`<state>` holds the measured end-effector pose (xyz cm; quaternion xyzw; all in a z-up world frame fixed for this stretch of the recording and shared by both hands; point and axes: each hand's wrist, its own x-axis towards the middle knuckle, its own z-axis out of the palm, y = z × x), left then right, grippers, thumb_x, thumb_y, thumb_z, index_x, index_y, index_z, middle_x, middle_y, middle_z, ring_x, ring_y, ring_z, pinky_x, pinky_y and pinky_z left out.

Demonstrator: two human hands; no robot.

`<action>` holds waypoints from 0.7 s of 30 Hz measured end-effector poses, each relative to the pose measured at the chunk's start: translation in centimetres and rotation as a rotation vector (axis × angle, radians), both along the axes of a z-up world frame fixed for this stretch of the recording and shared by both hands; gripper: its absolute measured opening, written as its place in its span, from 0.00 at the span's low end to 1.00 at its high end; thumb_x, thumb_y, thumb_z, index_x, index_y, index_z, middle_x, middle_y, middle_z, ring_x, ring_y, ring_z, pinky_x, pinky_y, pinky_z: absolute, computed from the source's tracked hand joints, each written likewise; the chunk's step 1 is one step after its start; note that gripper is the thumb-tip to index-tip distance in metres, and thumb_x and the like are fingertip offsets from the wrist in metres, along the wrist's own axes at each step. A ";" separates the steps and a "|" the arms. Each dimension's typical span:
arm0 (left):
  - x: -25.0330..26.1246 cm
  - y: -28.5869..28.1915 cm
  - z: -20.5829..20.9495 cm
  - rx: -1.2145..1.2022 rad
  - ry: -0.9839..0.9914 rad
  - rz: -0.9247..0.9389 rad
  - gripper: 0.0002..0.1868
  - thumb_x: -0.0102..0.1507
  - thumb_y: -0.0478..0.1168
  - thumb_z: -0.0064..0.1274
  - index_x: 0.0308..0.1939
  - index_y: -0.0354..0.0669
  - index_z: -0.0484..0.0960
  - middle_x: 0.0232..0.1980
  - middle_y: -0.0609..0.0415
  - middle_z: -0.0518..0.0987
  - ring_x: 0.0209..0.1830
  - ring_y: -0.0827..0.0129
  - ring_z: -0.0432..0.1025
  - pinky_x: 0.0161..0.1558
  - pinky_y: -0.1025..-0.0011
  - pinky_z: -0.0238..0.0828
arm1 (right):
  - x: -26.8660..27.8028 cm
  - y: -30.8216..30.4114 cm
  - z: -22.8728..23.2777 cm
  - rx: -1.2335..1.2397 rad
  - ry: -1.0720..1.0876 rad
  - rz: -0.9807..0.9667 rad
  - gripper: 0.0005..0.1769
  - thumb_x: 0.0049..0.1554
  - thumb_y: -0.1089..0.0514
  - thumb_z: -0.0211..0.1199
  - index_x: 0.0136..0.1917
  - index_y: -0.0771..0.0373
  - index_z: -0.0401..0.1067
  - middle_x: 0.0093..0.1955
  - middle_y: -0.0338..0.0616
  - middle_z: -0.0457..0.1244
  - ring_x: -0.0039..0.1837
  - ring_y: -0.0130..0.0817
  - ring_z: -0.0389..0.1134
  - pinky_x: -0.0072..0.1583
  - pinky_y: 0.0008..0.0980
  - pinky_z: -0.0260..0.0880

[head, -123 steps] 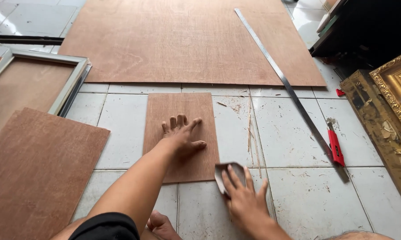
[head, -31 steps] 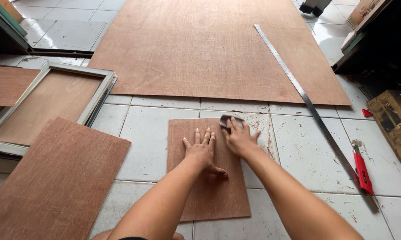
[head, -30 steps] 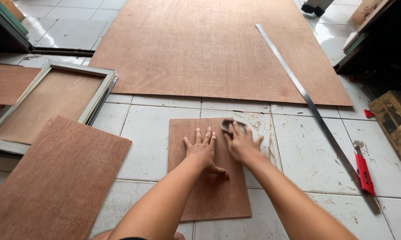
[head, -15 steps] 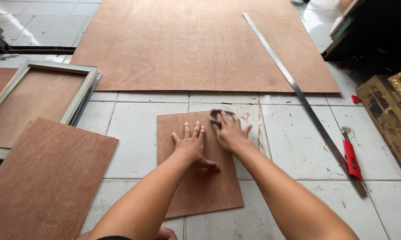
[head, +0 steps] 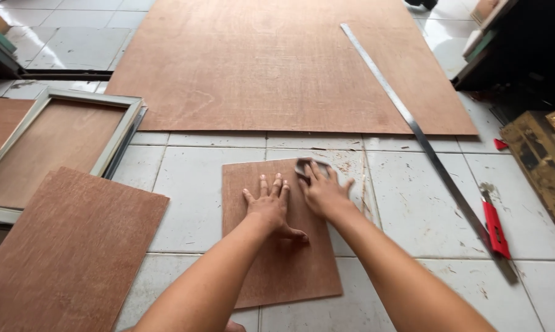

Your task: Cutting a piece of plywood with a utility knife and then sanding the edges smooth with sandpaper.

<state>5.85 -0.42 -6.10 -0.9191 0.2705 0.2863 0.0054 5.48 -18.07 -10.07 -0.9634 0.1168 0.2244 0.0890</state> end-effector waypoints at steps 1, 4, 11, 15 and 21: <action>0.1 -0.2 -0.7 0.000 -0.001 0.011 0.82 0.48 0.82 0.66 0.92 0.46 0.41 0.96 0.48 0.36 0.94 0.36 0.30 0.79 0.13 0.38 | -1.9 0.5 0.4 0.000 -0.001 0.011 0.38 0.78 0.33 0.27 0.95 0.44 0.38 0.98 0.26 0.32 0.94 0.53 0.34 0.77 0.98 0.38; 0.6 0.0 -1.2 0.012 -0.005 -0.010 0.83 0.46 0.81 0.67 0.91 0.45 0.41 0.96 0.47 0.36 0.94 0.33 0.29 0.78 0.10 0.37 | -4.1 1.7 0.8 -0.005 0.027 -0.056 0.36 0.77 0.35 0.27 0.94 0.41 0.39 0.98 0.23 0.33 0.94 0.52 0.36 0.77 0.96 0.40; 0.2 -0.4 0.5 0.010 0.028 -0.005 0.80 0.50 0.81 0.66 0.91 0.47 0.41 0.96 0.47 0.36 0.94 0.35 0.29 0.79 0.12 0.35 | 3.3 -0.3 0.5 -0.006 -0.025 -0.049 0.38 0.77 0.34 0.27 0.95 0.44 0.42 0.98 0.26 0.36 0.93 0.54 0.37 0.77 0.94 0.40; 0.3 -0.3 -0.4 0.012 0.009 -0.004 0.82 0.47 0.82 0.66 0.92 0.48 0.43 0.96 0.48 0.38 0.94 0.35 0.29 0.78 0.11 0.35 | -2.0 1.4 2.3 -0.026 0.093 -0.015 0.40 0.77 0.33 0.25 0.95 0.48 0.40 0.98 0.32 0.35 0.93 0.55 0.39 0.78 0.92 0.43; -0.2 -0.1 0.8 0.006 0.019 0.007 0.78 0.53 0.79 0.67 0.92 0.48 0.41 0.96 0.47 0.37 0.95 0.36 0.29 0.79 0.12 0.34 | 6.0 -1.8 -2.3 -0.018 0.006 -0.030 0.40 0.76 0.31 0.24 0.95 0.43 0.38 0.98 0.21 0.30 0.92 0.55 0.36 0.77 0.94 0.39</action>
